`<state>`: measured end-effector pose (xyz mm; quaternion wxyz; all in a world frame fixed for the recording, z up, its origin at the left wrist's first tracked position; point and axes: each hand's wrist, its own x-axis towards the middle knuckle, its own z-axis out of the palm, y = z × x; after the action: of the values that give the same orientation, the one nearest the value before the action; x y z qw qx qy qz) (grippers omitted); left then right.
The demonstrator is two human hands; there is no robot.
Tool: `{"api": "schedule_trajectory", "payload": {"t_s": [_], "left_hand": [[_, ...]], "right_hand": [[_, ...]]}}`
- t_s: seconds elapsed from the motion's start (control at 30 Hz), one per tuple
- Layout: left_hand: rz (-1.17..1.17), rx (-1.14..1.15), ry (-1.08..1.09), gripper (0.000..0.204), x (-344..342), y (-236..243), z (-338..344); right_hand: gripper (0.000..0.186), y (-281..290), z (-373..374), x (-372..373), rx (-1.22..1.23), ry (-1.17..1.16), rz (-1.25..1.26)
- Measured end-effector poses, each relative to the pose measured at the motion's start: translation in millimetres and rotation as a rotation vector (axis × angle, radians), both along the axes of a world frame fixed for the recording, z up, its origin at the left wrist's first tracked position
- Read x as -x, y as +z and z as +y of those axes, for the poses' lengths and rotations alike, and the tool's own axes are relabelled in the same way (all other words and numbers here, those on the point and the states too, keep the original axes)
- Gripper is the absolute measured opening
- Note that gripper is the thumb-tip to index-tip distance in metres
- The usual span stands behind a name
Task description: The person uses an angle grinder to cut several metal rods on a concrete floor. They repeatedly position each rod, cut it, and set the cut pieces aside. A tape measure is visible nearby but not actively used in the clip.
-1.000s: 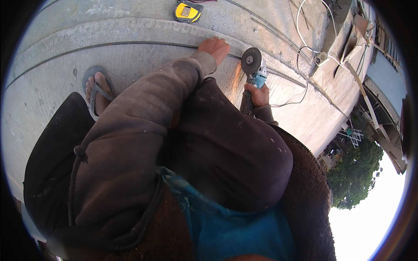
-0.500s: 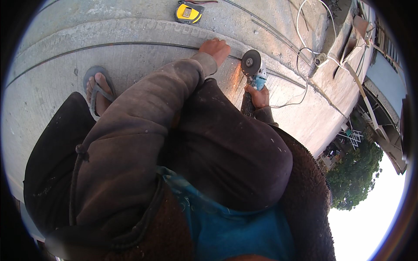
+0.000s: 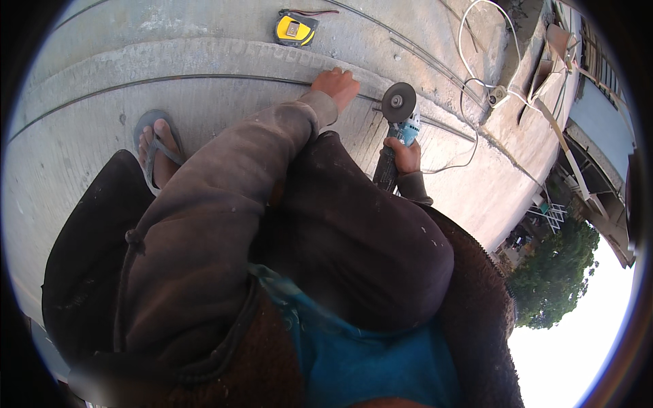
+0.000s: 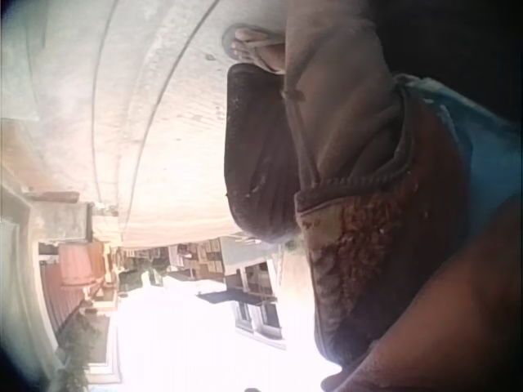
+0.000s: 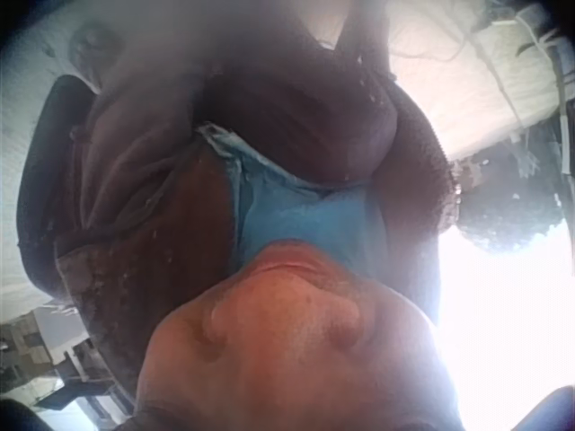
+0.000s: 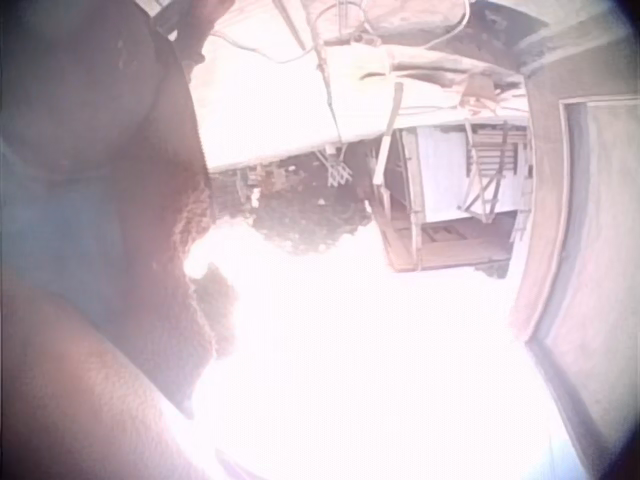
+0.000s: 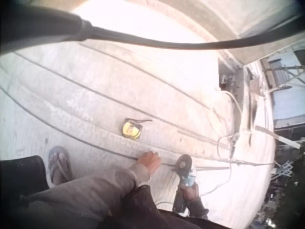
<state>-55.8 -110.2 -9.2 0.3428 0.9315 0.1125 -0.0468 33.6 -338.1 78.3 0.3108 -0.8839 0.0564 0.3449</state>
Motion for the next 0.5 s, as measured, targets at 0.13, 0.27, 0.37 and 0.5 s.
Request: {"api": "schedule_trajectory", "payload": {"t_s": [0.13, 0.27, 0.37, 0.5], "left_hand": [[-0.007, -0.084, -0.079, 0.012, 4.8, 0.4, -3.4], [0.007, -0.228, -0.102, 0.013, -4.3, -1.9, -12.6], [0.006, -0.137, -0.080, 0.017, -4.0, 3.1, -4.4], [0.097, 0.123, -0.237, 0.026, -6.3, -25.0, 4.3]], "right_hand": [[0.016, 21.4, -7.1, 8.3, -0.207, -0.207, -0.013], [0.020, 35.5, -24.9, 20.9, -0.327, -0.390, -0.069], [0.026, 44.7, -32.8, 28.9, -0.384, -0.503, -0.085], [0.030, 59.9, -37.5, 34.5, -0.493, -0.610, -0.105]]}}
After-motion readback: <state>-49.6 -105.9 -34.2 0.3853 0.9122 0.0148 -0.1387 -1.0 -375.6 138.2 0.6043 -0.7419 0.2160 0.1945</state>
